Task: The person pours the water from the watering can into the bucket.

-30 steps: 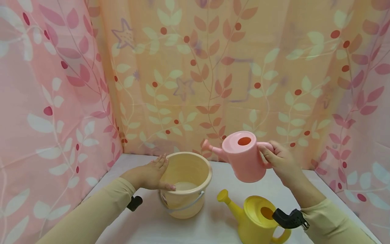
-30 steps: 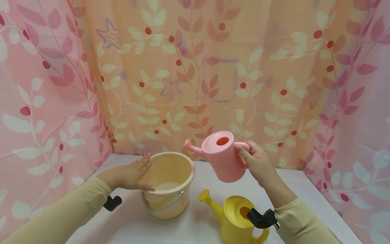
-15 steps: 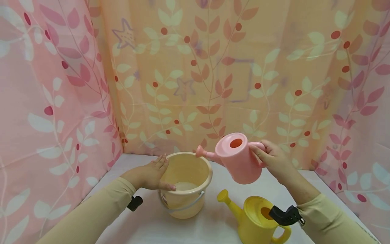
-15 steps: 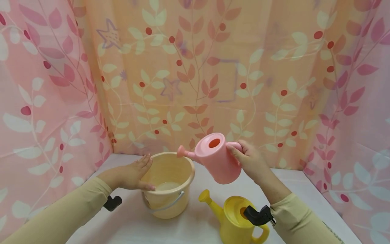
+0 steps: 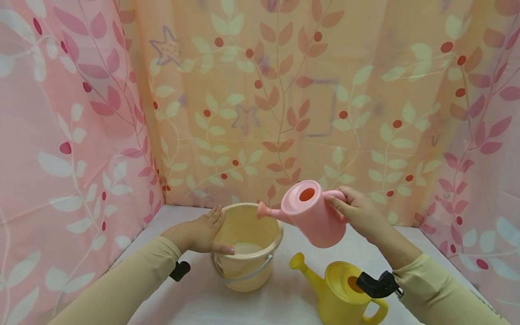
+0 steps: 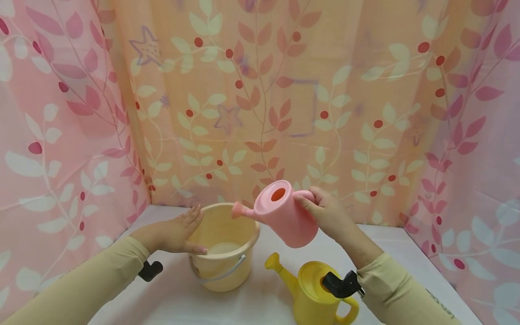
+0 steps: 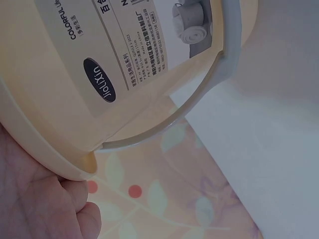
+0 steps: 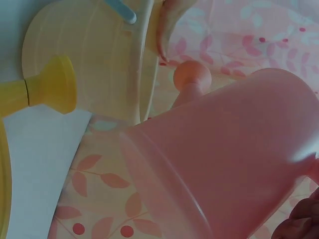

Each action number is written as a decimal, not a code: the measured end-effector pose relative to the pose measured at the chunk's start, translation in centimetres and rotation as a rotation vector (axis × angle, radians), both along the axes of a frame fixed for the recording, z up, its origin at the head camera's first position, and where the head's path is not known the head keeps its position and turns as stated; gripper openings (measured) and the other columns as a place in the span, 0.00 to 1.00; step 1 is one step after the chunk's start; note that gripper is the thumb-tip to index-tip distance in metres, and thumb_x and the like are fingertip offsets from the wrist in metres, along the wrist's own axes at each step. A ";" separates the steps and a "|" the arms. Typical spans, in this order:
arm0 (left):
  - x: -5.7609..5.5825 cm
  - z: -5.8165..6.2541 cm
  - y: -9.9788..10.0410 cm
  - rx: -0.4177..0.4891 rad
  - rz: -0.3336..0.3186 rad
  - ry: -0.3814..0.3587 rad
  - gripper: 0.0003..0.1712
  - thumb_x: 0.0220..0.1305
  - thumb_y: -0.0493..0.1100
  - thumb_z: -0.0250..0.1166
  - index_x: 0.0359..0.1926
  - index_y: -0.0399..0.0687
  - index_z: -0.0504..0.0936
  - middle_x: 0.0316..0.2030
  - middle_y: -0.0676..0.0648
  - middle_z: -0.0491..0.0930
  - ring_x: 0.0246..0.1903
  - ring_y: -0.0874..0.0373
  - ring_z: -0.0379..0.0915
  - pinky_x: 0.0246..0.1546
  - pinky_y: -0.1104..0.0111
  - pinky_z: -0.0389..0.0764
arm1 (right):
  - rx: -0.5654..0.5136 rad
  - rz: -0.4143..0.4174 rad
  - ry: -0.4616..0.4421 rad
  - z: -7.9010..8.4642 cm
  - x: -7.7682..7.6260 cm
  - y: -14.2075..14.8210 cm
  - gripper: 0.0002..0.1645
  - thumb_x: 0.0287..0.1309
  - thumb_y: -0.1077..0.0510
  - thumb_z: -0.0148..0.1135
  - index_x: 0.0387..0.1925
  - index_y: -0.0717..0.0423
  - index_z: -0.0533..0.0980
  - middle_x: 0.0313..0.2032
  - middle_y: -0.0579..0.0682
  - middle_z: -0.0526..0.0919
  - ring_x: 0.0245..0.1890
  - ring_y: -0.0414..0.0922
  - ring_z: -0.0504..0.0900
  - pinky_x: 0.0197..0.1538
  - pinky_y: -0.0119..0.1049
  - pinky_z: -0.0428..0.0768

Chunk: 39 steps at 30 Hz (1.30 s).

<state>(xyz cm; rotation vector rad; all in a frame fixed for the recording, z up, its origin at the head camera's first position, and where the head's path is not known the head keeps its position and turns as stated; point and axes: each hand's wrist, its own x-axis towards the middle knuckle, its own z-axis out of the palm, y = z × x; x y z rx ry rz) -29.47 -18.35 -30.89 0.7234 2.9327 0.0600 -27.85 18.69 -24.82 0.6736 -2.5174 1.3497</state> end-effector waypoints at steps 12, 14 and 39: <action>0.0 0.0 0.0 0.005 0.002 -0.002 0.67 0.46 0.80 0.49 0.68 0.30 0.46 0.69 0.32 0.37 0.69 0.43 0.33 0.65 0.52 0.47 | 0.087 -0.028 0.024 0.3 -0.2 -0.1 0.17 0.59 0.44 0.56 0.33 0.55 0.73 0.28 0.54 0.74 0.34 0.52 0.72 0.31 0.39 0.76; 0.0 0.0 0.0 0.004 0.002 -0.002 0.67 0.46 0.80 0.49 0.68 0.30 0.46 0.69 0.32 0.37 0.69 0.43 0.33 0.65 0.52 0.47 | 0.107 -0.037 0.023 0.4 -0.2 -0.2 0.18 0.58 0.43 0.56 0.32 0.55 0.73 0.26 0.53 0.74 0.33 0.51 0.71 0.30 0.38 0.76; 0.1 0.1 -0.1 0.010 -0.009 0.001 0.67 0.45 0.81 0.49 0.67 0.28 0.47 0.68 0.31 0.37 0.68 0.41 0.33 0.65 0.50 0.47 | 0.154 -0.053 0.004 0.7 -0.2 -0.5 0.20 0.57 0.41 0.56 0.32 0.53 0.72 0.24 0.51 0.73 0.31 0.50 0.71 0.30 0.38 0.74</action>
